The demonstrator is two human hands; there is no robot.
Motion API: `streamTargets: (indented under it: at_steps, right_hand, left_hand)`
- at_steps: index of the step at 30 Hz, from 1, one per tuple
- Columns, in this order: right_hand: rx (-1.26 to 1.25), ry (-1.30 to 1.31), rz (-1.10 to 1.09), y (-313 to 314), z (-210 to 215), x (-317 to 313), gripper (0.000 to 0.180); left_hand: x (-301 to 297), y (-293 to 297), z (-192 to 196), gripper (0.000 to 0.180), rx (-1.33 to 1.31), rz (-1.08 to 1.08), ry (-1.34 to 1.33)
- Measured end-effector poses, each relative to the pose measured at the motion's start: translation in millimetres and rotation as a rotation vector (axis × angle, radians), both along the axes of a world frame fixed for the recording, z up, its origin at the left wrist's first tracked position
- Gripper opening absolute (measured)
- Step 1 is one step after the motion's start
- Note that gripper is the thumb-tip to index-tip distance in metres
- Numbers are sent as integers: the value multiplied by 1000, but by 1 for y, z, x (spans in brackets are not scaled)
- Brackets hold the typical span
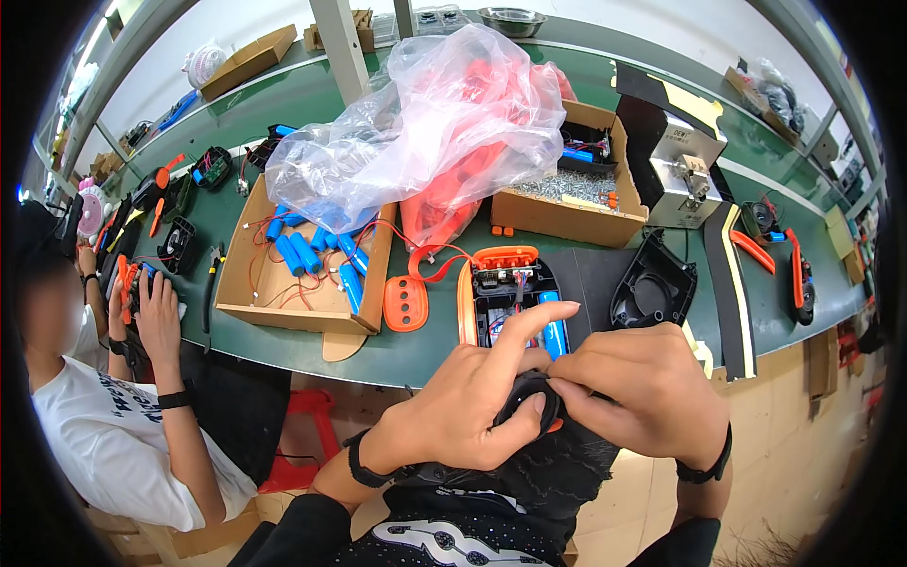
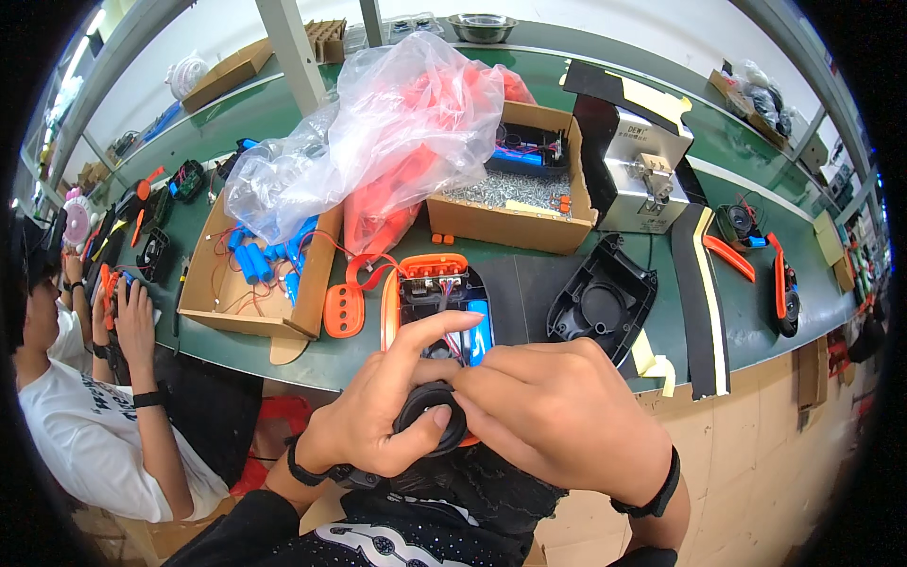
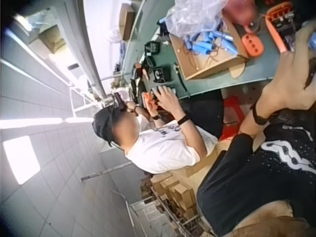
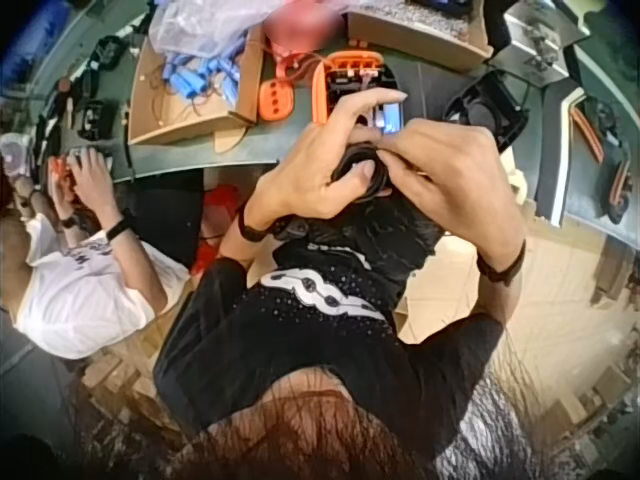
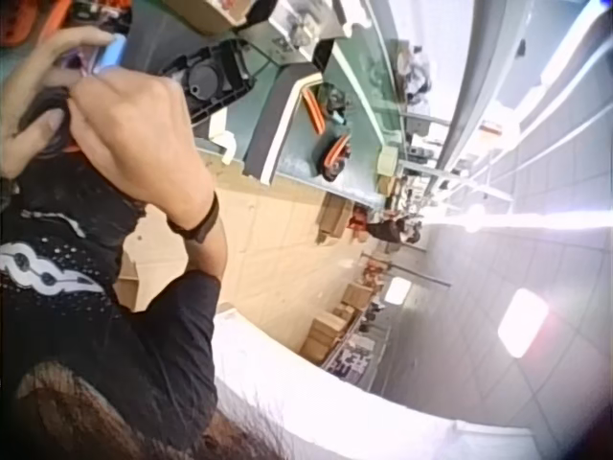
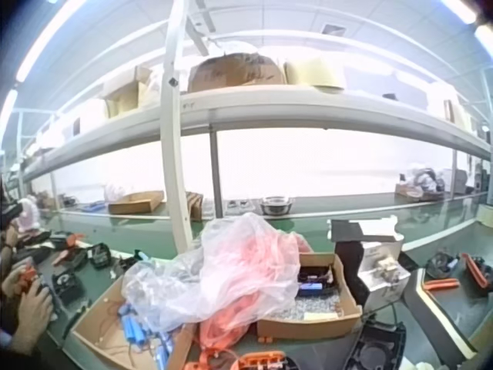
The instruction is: The person assembles an electronic device by inserting a blue cylindrical battery into an orange and black casing, connecting wires, and securing internal components. They then attach a circular component and close the casing.
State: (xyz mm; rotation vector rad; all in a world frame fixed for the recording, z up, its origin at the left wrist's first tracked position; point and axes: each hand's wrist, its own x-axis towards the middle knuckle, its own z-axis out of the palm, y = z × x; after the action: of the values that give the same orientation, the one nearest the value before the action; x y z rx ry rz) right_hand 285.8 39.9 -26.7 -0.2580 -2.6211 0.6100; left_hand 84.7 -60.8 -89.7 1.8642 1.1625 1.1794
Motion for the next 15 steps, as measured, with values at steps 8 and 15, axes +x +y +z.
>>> streamTargets:
  at_steps: [8, 15]
  right_hand:
    - [39, 83, -33, -2, -10, -9, 13]
    - [-75, 285, -104, -10, -26, -7, 30]
  left_hand:
    - [0, -1, 1, 80, -14, 3, -2]
    - [-2, -1, -3, 77, 73, 8, 7]
